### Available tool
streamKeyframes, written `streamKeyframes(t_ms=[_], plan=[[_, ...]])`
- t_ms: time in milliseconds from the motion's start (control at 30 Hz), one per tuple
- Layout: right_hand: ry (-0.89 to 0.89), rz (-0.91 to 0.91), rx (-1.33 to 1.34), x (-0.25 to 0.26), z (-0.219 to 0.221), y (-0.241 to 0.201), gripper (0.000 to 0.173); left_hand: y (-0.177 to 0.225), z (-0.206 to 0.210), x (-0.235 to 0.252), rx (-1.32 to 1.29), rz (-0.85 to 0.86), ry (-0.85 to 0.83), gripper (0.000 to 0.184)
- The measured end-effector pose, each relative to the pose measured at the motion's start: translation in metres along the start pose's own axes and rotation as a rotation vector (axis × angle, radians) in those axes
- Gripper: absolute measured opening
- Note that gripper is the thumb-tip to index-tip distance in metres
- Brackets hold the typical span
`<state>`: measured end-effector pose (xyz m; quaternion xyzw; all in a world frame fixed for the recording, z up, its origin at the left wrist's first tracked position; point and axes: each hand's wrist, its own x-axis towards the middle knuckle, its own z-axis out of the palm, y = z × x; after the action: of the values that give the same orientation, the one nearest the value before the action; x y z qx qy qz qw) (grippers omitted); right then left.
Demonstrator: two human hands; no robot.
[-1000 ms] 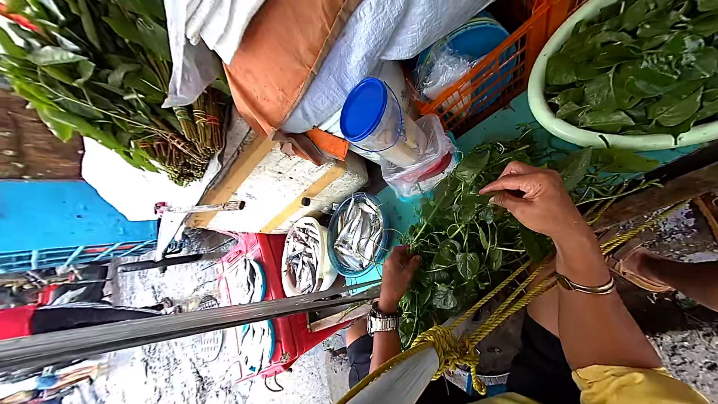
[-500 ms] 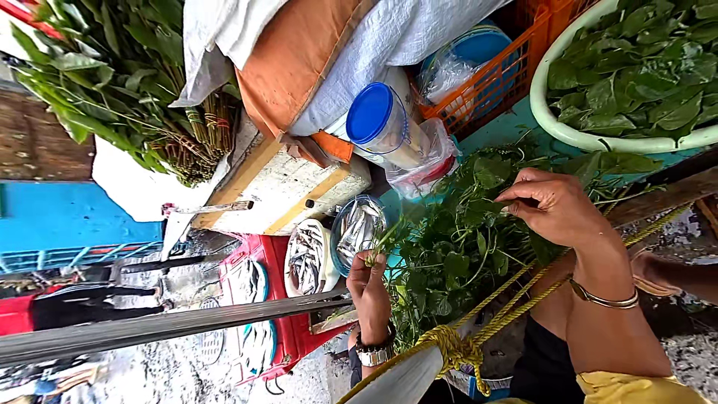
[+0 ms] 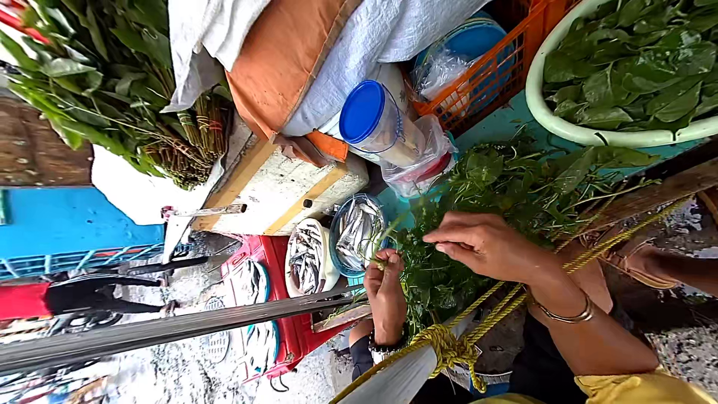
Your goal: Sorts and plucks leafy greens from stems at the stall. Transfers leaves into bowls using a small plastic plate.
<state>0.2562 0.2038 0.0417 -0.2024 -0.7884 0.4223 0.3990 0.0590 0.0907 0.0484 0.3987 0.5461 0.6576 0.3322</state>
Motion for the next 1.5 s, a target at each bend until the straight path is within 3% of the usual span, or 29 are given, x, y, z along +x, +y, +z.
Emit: streamKeyframes(t_ms=[100, 200, 367, 533, 633, 800, 900, 967, 1100, 1333, 1500], plan=[[0.07, -0.092, 0.008, 0.008, 0.018, 0.008, 0.02, -0.003, -0.002, -0.006, 0.178, 0.096, -0.162, 0.006], [-0.02, -0.129, -0.041, 0.009, 0.021, 0.009, 0.017, -0.003, 0.001, -0.007, 0.357, 0.185, -0.236, 0.003], [-0.125, -0.151, -0.121, 0.008, 0.02, 0.008, 0.013, -0.002, 0.003, -0.006, 0.503, 0.248, -0.275, 0.005], [-0.111, -0.182, -0.173, 0.008, 0.026, 0.004, 0.01, -0.007, 0.007, -0.005, 0.674, 0.329, -0.29, 0.007], [-0.01, -0.208, -0.12, 0.007, 0.023, 0.007, 0.013, -0.007, 0.008, -0.004, 0.711, 0.355, -0.299, 0.008], [0.439, -0.086, 0.042, 0.01, -0.016, 0.025, 0.015, -0.013, -0.007, -0.008, 0.628, 0.302, -0.28, 0.01], [0.479, 0.035, 0.239, 0.006, -0.022, 0.031, 0.013, -0.015, -0.007, -0.012, 0.635, 0.31, -0.269, 0.012], [0.438, 0.082, 0.294, 0.007, -0.016, 0.03, 0.012, -0.015, -0.005, -0.013, 0.684, 0.352, -0.272, 0.017], [0.297, -0.013, 0.178, 0.01, -0.005, 0.033, 0.01, -0.018, -0.006, -0.016, 0.733, 0.437, -0.3, 0.016], [-0.203, 0.098, -0.265, 0.011, 0.011, 0.027, 0.008, -0.017, -0.004, -0.019, 0.714, 0.442, -0.285, 0.015], [-0.308, 0.106, -0.312, 0.013, 0.01, 0.025, 0.012, -0.016, -0.003, -0.02, 0.66, 0.418, -0.273, 0.016]])
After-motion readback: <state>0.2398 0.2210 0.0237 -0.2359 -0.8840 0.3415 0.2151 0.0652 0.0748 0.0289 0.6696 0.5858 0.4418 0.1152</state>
